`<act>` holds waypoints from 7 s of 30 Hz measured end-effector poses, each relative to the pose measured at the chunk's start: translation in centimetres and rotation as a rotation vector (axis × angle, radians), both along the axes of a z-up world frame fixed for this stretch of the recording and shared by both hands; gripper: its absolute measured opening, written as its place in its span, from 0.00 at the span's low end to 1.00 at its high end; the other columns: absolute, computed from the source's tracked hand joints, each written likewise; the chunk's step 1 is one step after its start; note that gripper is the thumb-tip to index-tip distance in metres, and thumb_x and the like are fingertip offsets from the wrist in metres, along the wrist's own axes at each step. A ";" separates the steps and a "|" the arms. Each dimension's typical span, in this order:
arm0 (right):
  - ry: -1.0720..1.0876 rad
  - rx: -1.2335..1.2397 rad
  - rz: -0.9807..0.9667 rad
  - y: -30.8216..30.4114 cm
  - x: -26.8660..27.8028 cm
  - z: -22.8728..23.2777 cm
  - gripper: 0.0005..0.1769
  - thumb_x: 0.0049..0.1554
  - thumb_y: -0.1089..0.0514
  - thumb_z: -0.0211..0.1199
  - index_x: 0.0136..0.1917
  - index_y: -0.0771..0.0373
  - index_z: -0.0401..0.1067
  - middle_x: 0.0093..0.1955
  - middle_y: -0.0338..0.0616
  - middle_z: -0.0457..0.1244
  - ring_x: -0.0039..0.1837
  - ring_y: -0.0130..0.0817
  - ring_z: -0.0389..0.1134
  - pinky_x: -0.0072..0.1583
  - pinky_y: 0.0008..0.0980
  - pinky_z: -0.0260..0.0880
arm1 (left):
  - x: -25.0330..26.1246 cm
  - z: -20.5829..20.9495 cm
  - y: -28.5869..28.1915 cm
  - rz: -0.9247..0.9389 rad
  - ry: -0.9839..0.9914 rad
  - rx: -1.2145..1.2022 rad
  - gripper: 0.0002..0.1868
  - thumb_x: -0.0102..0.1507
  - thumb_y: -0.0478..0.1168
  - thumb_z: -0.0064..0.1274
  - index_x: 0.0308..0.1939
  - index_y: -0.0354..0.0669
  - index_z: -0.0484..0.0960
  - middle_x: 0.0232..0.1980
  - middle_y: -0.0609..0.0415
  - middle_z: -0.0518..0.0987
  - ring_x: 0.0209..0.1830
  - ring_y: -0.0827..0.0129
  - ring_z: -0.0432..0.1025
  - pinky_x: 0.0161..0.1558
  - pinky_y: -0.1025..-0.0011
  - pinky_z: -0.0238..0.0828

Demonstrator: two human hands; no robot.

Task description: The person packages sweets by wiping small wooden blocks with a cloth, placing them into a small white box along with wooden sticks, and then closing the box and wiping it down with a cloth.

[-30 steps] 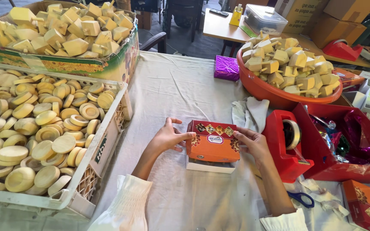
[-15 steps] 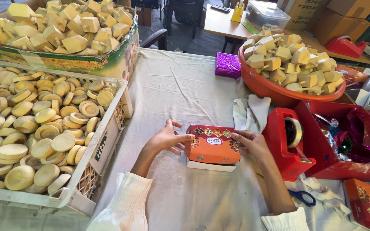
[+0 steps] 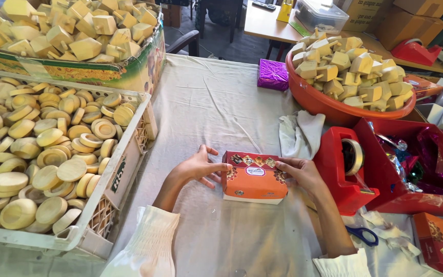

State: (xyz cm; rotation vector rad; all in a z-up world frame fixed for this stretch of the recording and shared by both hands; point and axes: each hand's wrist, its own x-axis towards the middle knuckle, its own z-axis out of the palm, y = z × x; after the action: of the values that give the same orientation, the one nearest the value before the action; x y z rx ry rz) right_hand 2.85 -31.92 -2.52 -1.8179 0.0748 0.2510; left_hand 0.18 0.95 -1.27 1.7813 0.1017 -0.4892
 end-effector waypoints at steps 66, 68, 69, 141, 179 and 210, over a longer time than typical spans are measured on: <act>-0.695 0.656 -0.079 2.7 -5.8 14.6 0.08 0.64 0.63 0.61 0.57 0.64 0.74 0.53 0.39 0.70 0.54 0.27 0.72 0.57 0.29 0.75 | -7.4 8.1 -6.2 0.083 -1.377 -0.020 0.38 0.55 0.51 0.66 0.60 0.27 0.72 0.53 0.39 0.77 0.50 0.50 0.74 0.47 0.57 0.73; -0.641 0.731 -0.043 3.2 -4.8 13.3 0.11 0.62 0.64 0.61 0.59 0.63 0.73 0.54 0.39 0.70 0.54 0.27 0.72 0.57 0.28 0.75 | -5.7 4.6 -6.6 0.064 -1.269 -0.034 0.33 0.56 0.49 0.65 0.57 0.29 0.75 0.49 0.39 0.79 0.48 0.51 0.76 0.46 0.57 0.74; -0.580 0.805 -0.004 3.4 -4.3 12.6 0.14 0.60 0.65 0.61 0.60 0.62 0.73 0.55 0.40 0.70 0.54 0.27 0.72 0.56 0.28 0.74 | -4.8 2.8 -6.9 0.046 -1.157 -0.044 0.28 0.57 0.48 0.64 0.53 0.30 0.78 0.45 0.39 0.81 0.45 0.51 0.78 0.45 0.58 0.75; -0.881 -1.040 -0.001 8.2 -6.4 -1.0 0.23 0.49 0.63 0.63 0.59 0.71 0.73 0.61 0.62 0.66 0.56 0.52 0.72 0.54 0.44 0.73 | -3.4 -3.1 -3.3 -0.237 -0.741 0.384 0.81 0.38 0.63 0.76 0.77 0.35 0.33 0.72 0.35 0.59 0.75 0.44 0.56 0.76 0.57 0.50; -0.739 -0.585 0.413 6.8 -5.8 5.4 0.27 0.42 0.75 0.62 0.55 0.62 0.77 0.63 0.45 0.69 0.67 0.44 0.68 0.64 0.40 0.70 | -3.1 -3.8 -2.9 -0.250 -0.803 0.376 0.83 0.39 0.63 0.78 0.76 0.35 0.31 0.72 0.30 0.59 0.76 0.41 0.55 0.75 0.56 0.49; -0.476 -0.222 1.021 4.1 -5.0 7.8 0.30 0.39 0.79 0.56 0.53 0.64 0.82 0.67 0.45 0.70 0.78 0.43 0.61 0.75 0.40 0.61 | -2.6 -5.1 -3.0 -0.223 -0.871 0.365 0.85 0.39 0.63 0.78 0.76 0.35 0.27 0.73 0.31 0.59 0.75 0.41 0.57 0.74 0.55 0.49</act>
State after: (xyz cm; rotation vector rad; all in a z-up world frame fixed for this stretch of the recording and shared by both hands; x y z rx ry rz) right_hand -2.16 -27.78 5.26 -1.9495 -1.2194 0.5209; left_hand -2.43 -2.01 -6.35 2.2308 -0.6556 0.1990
